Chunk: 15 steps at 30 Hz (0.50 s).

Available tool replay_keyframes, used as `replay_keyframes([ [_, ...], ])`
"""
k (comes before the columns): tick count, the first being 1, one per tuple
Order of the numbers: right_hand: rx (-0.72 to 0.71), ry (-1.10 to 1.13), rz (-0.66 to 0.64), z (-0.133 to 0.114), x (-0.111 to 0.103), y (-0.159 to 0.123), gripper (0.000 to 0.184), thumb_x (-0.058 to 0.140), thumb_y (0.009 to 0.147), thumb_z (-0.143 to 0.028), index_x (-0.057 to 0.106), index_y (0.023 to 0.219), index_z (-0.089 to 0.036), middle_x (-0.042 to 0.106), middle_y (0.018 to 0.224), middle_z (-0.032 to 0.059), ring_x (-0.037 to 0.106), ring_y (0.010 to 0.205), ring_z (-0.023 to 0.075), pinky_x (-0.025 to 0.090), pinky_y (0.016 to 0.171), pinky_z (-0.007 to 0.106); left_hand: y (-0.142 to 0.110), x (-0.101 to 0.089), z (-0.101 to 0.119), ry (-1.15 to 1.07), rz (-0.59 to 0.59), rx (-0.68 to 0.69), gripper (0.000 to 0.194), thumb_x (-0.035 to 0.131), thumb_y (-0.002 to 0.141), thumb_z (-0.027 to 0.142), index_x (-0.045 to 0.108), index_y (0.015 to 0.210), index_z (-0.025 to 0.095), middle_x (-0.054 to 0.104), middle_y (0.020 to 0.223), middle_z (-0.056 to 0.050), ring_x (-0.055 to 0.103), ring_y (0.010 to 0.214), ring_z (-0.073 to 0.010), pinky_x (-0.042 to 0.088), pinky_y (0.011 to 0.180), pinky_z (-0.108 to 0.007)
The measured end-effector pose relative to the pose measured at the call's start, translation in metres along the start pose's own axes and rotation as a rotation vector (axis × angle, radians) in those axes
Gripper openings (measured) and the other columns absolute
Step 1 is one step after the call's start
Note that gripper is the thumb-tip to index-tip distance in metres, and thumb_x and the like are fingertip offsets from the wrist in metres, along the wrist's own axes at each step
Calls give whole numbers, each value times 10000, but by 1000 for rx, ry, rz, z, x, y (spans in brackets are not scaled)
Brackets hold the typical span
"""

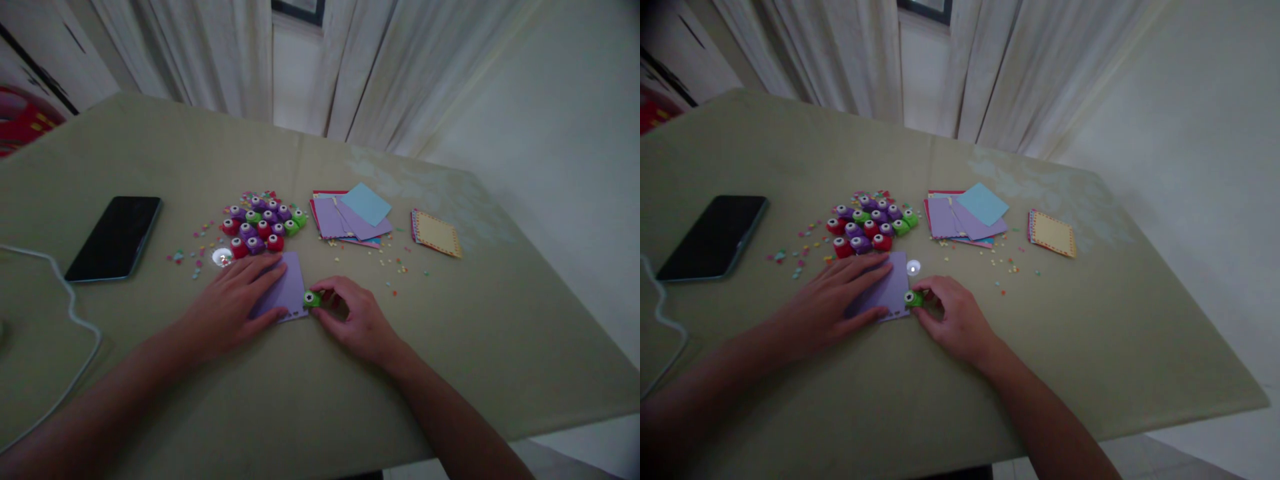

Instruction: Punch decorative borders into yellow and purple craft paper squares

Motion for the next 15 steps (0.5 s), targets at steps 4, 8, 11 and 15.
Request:
replay_keyframes([
  [4, 6, 26, -16, 1, -2, 2, 192, 760, 987, -257, 756, 1178, -246, 784, 1081, 58, 729, 954, 208, 577, 885, 349, 1, 1, 2, 17, -36, 14, 715, 548, 1054, 642, 493, 1646, 244, 462, 1723, -113, 444, 1557, -380, 353, 1290, -599],
  [8, 19, 37, -19, 2, -4, 3, 186, 776, 975, -268, 764, 1159, -246, 780, 1059, 57, 727, 942, 207, 578, 864, 343, 1, 0, 4, 9, -28, 9, 674, 560, 1049, 634, 531, 1617, 272, 475, 1715, -98, 450, 1548, -384, 367, 1276, -616],
  [11, 13, 44, -25, 1, -4, 2, 217, 781, 953, -241, 757, 1168, -244, 774, 1056, 57, 723, 938, 208, 577, 851, 341, 0, -1, 4, 28, -8, -1, 660, 562, 1050, 622, 546, 1602, 261, 472, 1712, -113, 462, 1523, -387, 392, 1254, -618],
  [15, 6, 51, -36, 2, -2, 2, 245, 780, 950, -226, 753, 1191, -254, 776, 1076, 55, 725, 959, 212, 578, 872, 346, 0, -2, 7, 63, -2, -1, 657, 542, 1059, 623, 544, 1601, 251, 476, 1697, -137, 472, 1490, -394, 429, 1218, -626],
])
Point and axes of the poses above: each hand's wrist, its own y-axis towards the middle knuckle, its own x-axis out of the palm, z = x × y, the point moved 7 cm from there along y, towards the middle knuckle
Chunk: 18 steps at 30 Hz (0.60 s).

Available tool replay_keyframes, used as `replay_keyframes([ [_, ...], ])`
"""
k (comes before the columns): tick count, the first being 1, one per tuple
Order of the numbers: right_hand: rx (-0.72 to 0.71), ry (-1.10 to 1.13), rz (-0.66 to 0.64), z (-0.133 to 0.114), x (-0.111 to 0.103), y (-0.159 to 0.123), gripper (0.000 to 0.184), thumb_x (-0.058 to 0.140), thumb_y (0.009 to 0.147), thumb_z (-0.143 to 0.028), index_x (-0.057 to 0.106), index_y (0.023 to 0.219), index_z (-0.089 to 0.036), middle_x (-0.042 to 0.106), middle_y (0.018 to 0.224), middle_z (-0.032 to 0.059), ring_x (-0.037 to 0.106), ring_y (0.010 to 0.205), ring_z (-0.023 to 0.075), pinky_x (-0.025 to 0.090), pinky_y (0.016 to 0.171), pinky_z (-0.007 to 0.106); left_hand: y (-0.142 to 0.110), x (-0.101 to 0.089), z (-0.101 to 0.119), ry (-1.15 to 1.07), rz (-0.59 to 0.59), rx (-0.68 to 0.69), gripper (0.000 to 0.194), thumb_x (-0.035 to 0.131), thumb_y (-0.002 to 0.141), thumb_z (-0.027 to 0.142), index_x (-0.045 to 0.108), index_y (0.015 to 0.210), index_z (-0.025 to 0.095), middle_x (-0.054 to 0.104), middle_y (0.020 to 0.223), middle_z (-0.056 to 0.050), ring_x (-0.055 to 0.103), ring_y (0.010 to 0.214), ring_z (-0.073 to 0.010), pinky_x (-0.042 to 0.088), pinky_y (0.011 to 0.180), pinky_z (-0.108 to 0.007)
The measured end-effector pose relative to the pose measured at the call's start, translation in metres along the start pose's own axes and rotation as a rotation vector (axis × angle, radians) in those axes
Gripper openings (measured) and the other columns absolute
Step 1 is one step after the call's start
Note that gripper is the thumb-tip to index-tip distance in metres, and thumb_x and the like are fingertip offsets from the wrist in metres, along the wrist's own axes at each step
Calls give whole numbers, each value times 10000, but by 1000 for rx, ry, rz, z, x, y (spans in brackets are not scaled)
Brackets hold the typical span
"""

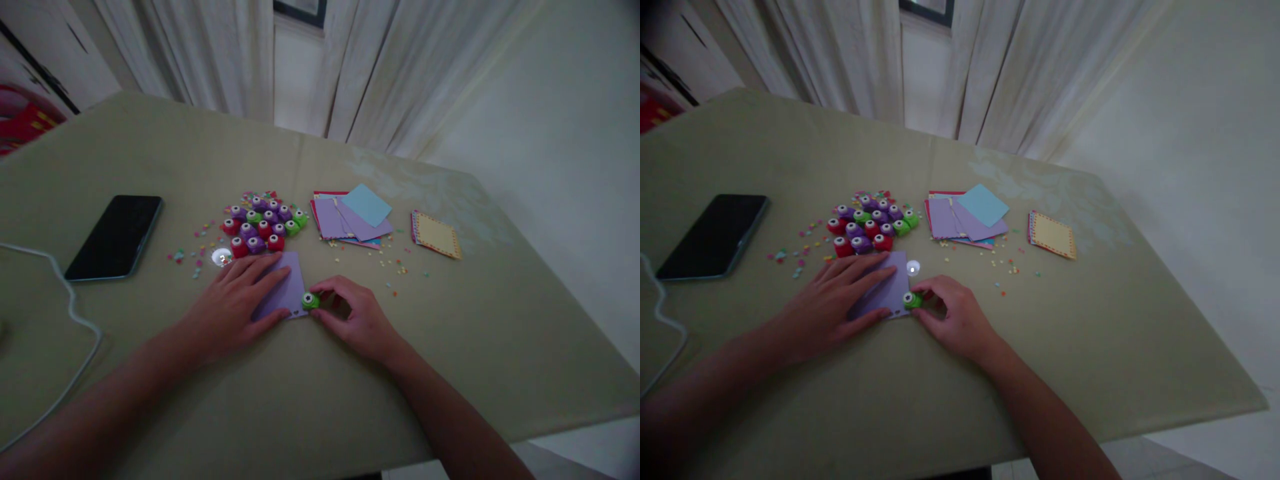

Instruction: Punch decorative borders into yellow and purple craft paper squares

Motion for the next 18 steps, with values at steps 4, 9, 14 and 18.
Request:
replay_keyframes([
  [4, 17, 28, 12, 2, 1, 1, 220, 772, 977, -248, 751, 1196, -245, 780, 1103, 58, 734, 954, 202, 582, 861, 332, 0, -1, 3, 4, -2, 14, 655, 551, 1054, 627, 555, 1599, 263, 482, 1665, -153, 478, 1467, -401, 444, 1204, -625],
  [9, 10, 26, 1, 1, 0, 0, 203, 743, 983, -211, 754, 1184, -241, 781, 1095, 56, 736, 948, 196, 582, 853, 323, 0, 2, 5, -13, -12, 38, 667, 554, 1055, 630, 532, 1620, 277, 526, 1605, -154, 510, 1434, -388, 449, 1206, -603],
  [14, -13, 18, -17, -1, 0, 0, 262, 714, 959, -120, 751, 1188, -241, 779, 1111, 47, 731, 971, 187, 573, 859, 307, 0, 1, 4, -13, -11, 25, 667, 554, 1054, 627, 527, 1622, 278, 513, 1641, -140, 489, 1472, -384, 424, 1236, -596],
  [18, -23, 15, -13, 0, 0, 0, 265, 731, 951, -120, 751, 1188, -238, 782, 1115, 42, 730, 971, 183, 567, 845, 298, -1, 1, 4, -32, 2, 29, 661, 571, 1051, 609, 534, 1620, 276, 515, 1651, -137, 492, 1481, -390, 421, 1240, -600],
])
Point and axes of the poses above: each hand's wrist, its own y-axis towards the middle knuckle, its own x-axis out of the palm, z = x × y, the point moved 7 cm from there along y, towards the middle knuckle
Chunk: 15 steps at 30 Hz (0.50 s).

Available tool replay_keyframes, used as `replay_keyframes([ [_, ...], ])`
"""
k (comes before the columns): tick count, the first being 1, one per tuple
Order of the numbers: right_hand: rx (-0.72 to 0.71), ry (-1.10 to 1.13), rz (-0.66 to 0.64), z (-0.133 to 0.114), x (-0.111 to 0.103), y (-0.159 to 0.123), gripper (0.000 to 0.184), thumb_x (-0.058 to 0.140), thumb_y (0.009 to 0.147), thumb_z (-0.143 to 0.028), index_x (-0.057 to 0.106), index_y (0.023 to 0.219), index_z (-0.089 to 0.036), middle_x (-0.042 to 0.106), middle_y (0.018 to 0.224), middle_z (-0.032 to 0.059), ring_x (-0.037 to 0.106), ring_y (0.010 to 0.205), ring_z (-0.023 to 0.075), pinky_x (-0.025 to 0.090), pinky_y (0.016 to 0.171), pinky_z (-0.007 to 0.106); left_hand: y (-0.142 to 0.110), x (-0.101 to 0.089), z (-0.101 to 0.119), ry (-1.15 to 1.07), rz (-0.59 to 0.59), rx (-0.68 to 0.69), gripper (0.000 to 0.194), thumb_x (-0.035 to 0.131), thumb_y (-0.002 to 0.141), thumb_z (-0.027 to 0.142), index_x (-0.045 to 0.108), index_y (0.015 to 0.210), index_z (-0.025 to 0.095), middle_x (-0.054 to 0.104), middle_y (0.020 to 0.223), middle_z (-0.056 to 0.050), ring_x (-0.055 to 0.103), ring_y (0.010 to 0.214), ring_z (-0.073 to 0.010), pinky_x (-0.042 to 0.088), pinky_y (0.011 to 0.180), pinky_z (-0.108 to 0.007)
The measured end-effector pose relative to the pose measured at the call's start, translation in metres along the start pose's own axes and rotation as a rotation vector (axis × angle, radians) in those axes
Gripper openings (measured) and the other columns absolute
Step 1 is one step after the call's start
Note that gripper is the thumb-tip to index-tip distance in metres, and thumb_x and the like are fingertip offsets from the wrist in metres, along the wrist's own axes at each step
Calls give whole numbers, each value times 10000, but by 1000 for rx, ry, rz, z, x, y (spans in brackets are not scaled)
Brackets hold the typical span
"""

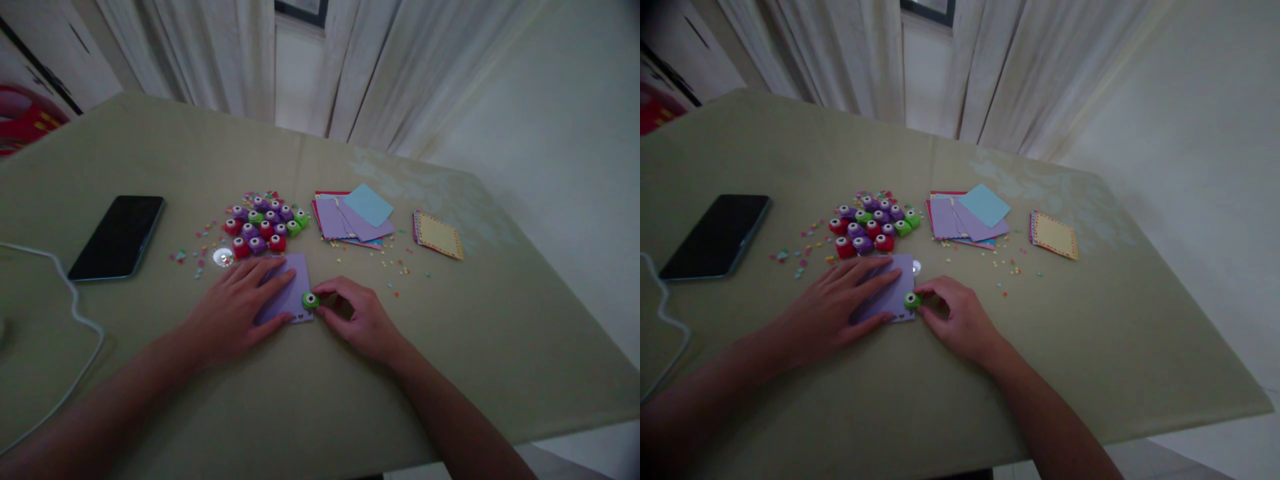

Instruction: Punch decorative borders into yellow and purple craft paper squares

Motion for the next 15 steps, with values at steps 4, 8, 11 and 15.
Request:
replay_keyframes([
  [4, -17, -8, 1, 0, 0, 1, 269, 732, 946, -111, 751, 1186, -229, 784, 1112, 44, 727, 951, 177, 561, 824, 288, 0, 1, 0, 12, 8, 12, 657, 570, 1058, 598, 528, 1624, 269, 503, 1667, -136, 489, 1490, -386, 422, 1239, -607],
  [8, -20, -11, -8, -1, -1, 0, 272, 732, 943, -101, 750, 1180, -232, 780, 1111, 34, 723, 948, 169, 557, 829, 279, 0, 2, -1, 50, 6, 22, 662, 552, 1066, 607, 513, 1633, 267, 483, 1689, -129, 475, 1505, -375, 415, 1247, -603],
  [11, -23, -11, -9, -1, -1, 0, 264, 731, 951, -113, 748, 1184, -236, 776, 1105, 31, 721, 948, 168, 555, 825, 278, 0, 2, 0, 60, 13, 34, 663, 541, 1073, 603, 506, 1638, 257, 482, 1692, -129, 476, 1505, -372, 422, 1242, -602],
  [15, -27, -3, -12, 0, 0, -1, 243, 732, 964, -142, 747, 1186, -240, 775, 1108, 34, 723, 966, 176, 559, 852, 293, 0, 2, 0, 58, 20, 40, 662, 543, 1074, 598, 507, 1637, 252, 484, 1692, -132, 480, 1507, -374, 424, 1239, -609],
])
Point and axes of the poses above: each hand's wrist, its own y-axis towards the middle knuckle, its own x-axis out of the palm, z = x × y, the point moved 7 cm from there along y, towards the middle knuckle
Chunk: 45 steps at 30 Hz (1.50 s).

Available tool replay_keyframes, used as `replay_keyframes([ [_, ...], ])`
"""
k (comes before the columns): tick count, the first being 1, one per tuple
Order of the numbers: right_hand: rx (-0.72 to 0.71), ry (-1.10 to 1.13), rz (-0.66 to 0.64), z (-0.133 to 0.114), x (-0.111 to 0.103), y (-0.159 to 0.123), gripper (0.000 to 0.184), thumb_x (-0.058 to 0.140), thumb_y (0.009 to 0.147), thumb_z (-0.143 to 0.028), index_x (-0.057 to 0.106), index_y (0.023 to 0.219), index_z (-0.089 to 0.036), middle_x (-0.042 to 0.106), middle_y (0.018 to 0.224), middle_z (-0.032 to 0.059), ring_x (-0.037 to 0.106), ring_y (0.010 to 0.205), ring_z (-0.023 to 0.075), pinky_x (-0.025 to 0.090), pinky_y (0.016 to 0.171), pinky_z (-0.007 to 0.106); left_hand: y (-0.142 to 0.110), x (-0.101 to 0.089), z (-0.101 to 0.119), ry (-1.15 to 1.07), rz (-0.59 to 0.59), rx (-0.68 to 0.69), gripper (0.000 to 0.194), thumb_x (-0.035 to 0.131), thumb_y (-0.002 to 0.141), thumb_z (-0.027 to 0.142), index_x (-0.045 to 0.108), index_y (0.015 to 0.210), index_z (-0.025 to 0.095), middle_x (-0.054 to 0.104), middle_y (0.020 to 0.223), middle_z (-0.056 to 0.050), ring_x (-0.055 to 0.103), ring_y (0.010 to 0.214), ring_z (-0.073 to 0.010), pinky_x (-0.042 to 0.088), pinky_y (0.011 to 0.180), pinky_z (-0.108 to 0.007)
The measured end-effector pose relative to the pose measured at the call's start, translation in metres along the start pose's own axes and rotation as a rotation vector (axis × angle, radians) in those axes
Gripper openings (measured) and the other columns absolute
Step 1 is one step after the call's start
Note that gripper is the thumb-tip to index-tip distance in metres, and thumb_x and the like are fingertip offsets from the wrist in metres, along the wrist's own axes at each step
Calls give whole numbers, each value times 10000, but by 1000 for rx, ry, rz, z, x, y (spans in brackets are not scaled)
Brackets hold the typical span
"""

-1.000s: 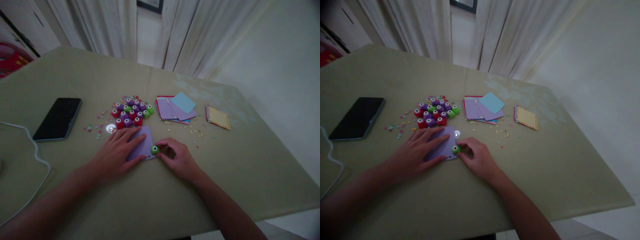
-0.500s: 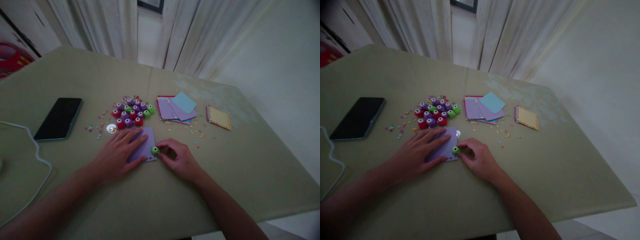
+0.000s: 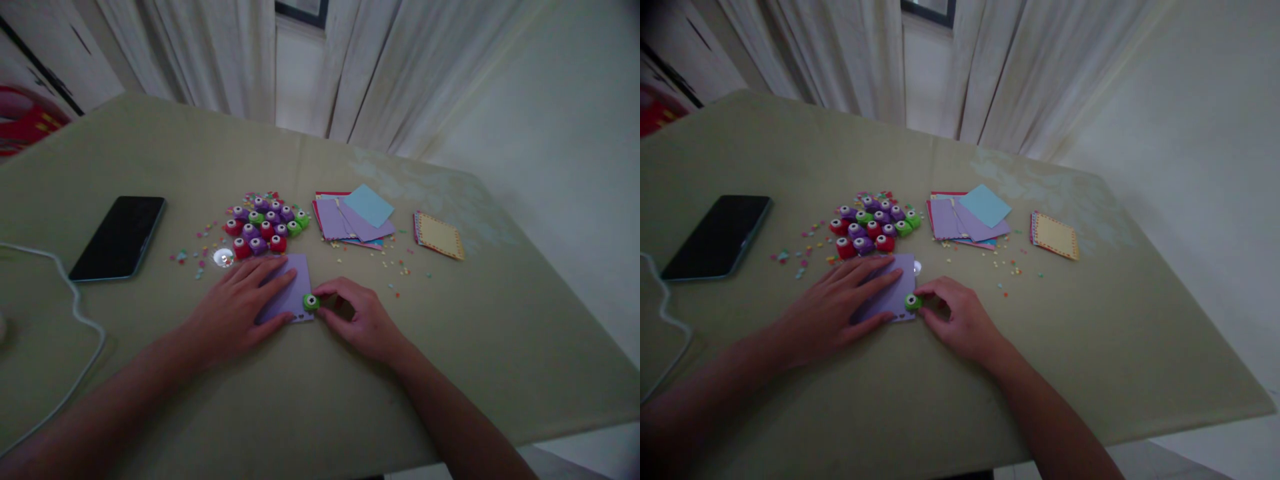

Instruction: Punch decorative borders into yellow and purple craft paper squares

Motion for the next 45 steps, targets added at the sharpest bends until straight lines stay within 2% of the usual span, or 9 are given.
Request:
replay_keyframes([
  [10, 1, 1, -5, -1, -1, 0, 228, 730, 971, -148, 750, 1180, -236, 780, 1101, 39, 727, 966, 180, 559, 849, 298, -1, 1, -1, -6, -13, -12, 667, 534, 1074, 613, 510, 1637, 255, 482, 1699, -129, 480, 1518, -369, 413, 1253, -610],
  [20, -6, 0, -9, -3, -2, 1, 239, 732, 968, -146, 745, 1188, -239, 782, 1129, 43, 731, 1020, 190, 556, 913, 317, 0, 1, 0, -9, -12, -18, 679, 540, 1068, 617, 509, 1639, 250, 484, 1701, -121, 480, 1518, -370, 410, 1260, -605],
  [34, 1, -12, -17, -2, -1, 0, 232, 734, 966, -162, 745, 1186, -238, 779, 1112, 46, 728, 968, 185, 558, 845, 305, 0, 0, -2, -51, -4, -20, 689, 567, 1058, 609, 497, 1647, 260, 480, 1705, -121, 477, 1528, -376, 384, 1275, -606],
  [45, 3, 1, -23, -3, -2, 0, 231, 725, 966, -155, 746, 1178, -242, 784, 1128, 53, 732, 1009, 198, 565, 902, 328, 0, 1, -2, -61, -3, -18, 690, 591, 1056, 588, 483, 1655, 265, 472, 1712, -125, 478, 1532, -381, 373, 1277, -625],
])
Point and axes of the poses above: each hand's wrist, its own y-axis towards the middle knuckle, its own x-axis out of the palm, z = x × y, the point moved 7 cm from there along y, towards the middle knuckle
